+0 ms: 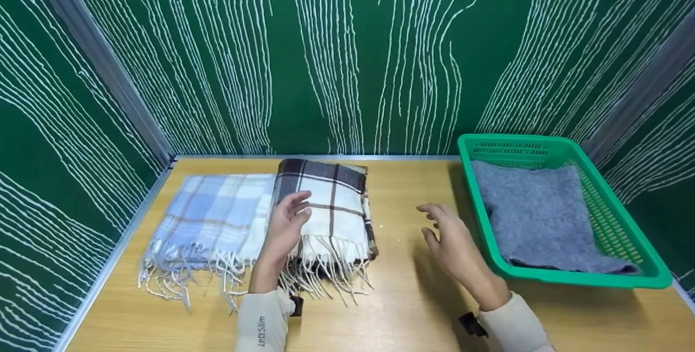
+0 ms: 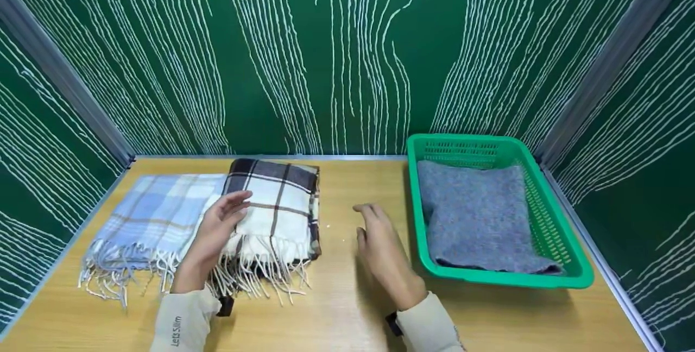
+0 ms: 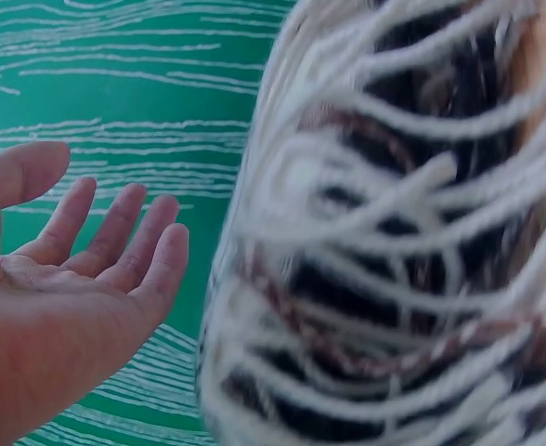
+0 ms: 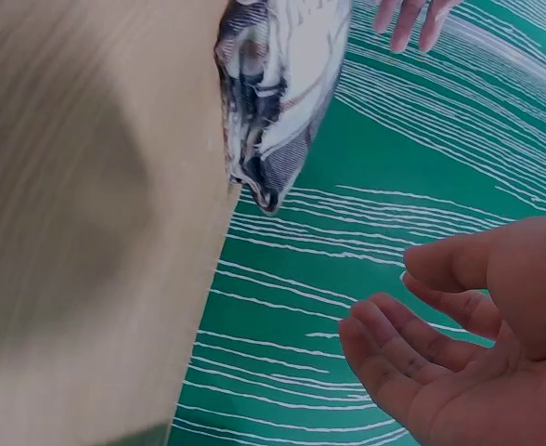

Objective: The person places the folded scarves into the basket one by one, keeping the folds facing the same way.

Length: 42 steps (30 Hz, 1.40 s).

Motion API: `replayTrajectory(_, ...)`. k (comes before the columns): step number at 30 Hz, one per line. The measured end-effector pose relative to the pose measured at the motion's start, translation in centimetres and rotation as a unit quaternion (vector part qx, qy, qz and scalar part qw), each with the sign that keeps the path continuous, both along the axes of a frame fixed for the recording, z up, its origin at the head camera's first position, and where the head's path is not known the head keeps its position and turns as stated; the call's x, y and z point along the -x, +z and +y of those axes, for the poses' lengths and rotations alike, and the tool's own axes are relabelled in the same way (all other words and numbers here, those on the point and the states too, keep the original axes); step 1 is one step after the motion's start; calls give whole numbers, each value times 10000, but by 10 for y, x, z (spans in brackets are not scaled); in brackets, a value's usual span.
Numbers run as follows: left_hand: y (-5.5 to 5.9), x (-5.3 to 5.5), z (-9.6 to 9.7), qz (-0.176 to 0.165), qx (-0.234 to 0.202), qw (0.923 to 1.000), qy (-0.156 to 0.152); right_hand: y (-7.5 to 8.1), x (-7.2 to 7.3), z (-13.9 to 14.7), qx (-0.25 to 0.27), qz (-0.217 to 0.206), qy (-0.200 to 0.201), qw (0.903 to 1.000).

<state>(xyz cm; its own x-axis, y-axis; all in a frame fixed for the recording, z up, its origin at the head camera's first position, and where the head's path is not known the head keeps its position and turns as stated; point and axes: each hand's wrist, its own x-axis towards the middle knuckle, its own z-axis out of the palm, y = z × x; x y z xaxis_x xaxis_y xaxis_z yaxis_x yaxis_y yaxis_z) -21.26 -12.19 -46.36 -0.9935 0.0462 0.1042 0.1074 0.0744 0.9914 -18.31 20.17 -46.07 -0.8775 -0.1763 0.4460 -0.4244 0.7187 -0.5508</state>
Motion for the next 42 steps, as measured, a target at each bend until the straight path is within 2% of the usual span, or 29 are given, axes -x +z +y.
replayTrajectory(3, 1, 0, -5, -117, 103, 9996, 218, -5, 1, -2, 79, -184, 6, 9998)
replayTrajectory(8, -1, 0, -12, -277, 509, 9966, 586, -15, 2, -7, 189, -406, 67, 9990)
replayTrajectory(13, -6, 1, -18, -177, 805, 9934, 793, -24, 4, -11, 295, -756, 79, 9967)
replayTrajectory(17, -9, 2, -23, -321, 1028, 9898, 936, -29, 7, -17, 347, -933, 73, 9950)
replayTrajectory(26, -12, 4, -25, -669, 1277, 9851, 939, -35, 16, -30, 645, -1020, 107, 9926)
replayTrajectory(34, -14, 9, -28, -895, 1554, 9795, 919, -37, 27, -40, 988, -1792, 74, 9788)
replayTrajectory(42, -18, 11, -29, -887, 1757, 9751, 1023, -42, 41, -47, 1312, -2108, 97, 9686)
